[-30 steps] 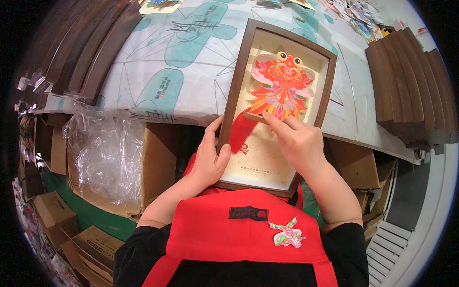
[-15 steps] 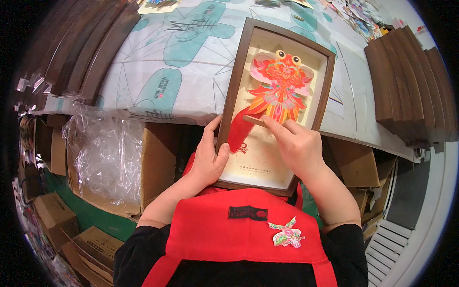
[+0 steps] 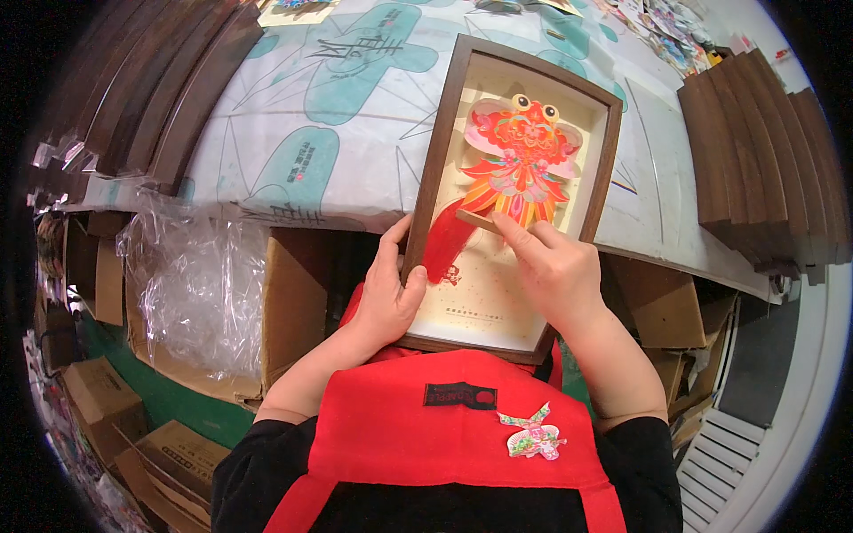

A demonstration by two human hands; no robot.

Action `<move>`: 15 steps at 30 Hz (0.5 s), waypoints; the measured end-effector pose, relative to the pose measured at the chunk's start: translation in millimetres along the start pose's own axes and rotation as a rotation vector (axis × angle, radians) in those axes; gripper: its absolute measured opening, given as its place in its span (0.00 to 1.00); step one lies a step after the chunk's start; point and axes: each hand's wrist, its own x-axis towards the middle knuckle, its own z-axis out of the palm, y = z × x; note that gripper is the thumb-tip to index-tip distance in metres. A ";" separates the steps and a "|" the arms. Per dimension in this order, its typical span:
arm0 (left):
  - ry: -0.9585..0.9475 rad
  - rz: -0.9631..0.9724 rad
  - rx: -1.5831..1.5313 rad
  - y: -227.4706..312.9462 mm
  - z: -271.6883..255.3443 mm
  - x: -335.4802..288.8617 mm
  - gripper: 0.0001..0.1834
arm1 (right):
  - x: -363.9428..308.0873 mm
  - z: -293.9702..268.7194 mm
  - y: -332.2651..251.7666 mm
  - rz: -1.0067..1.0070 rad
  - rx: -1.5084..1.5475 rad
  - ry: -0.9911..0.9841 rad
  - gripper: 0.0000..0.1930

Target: The person assembles a decorative frame by placing a red paper cutout into a wooden frame, securing it with a backing board, and using a wooden stick to press the edges. They repeat the process with another frame, ensuring the artwork is properly aligned and secured.

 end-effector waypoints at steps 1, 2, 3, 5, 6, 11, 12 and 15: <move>0.002 0.013 0.012 -0.6 0.1 0.6 0.33 | -0.4 -0.7 -0.7 -0.022 -0.004 -0.032 0.26; 0.004 0.027 0.024 -1.1 0.0 0.9 0.33 | -1.4 -2.6 -2.4 -0.044 -0.009 -0.063 0.26; 0.010 0.026 0.021 -1.7 -0.7 0.6 0.33 | -1.8 -3.5 -3.1 -0.066 -0.014 -0.094 0.26; 0.012 0.028 0.007 -1.9 -0.2 -0.3 0.33 | -2.4 -1.8 2.5 -0.033 -0.026 -0.037 0.26; 0.011 0.024 0.005 -1.1 -0.1 -0.1 0.33 | -2.7 -1.4 4.3 -0.016 -0.033 -0.008 0.26; 0.013 0.026 0.026 1.0 -1.0 0.1 0.33 | -3.2 -2.2 -0.4 -0.055 -0.010 -0.061 0.26; 0.011 0.016 0.014 0.3 -1.0 0.4 0.33 | -1.5 -1.3 1.7 -0.030 -0.007 -0.029 0.26; 0.002 0.000 -0.008 -1.6 -0.1 0.0 0.33 | -1.0 -1.8 3.4 -0.012 -0.009 -0.030 0.26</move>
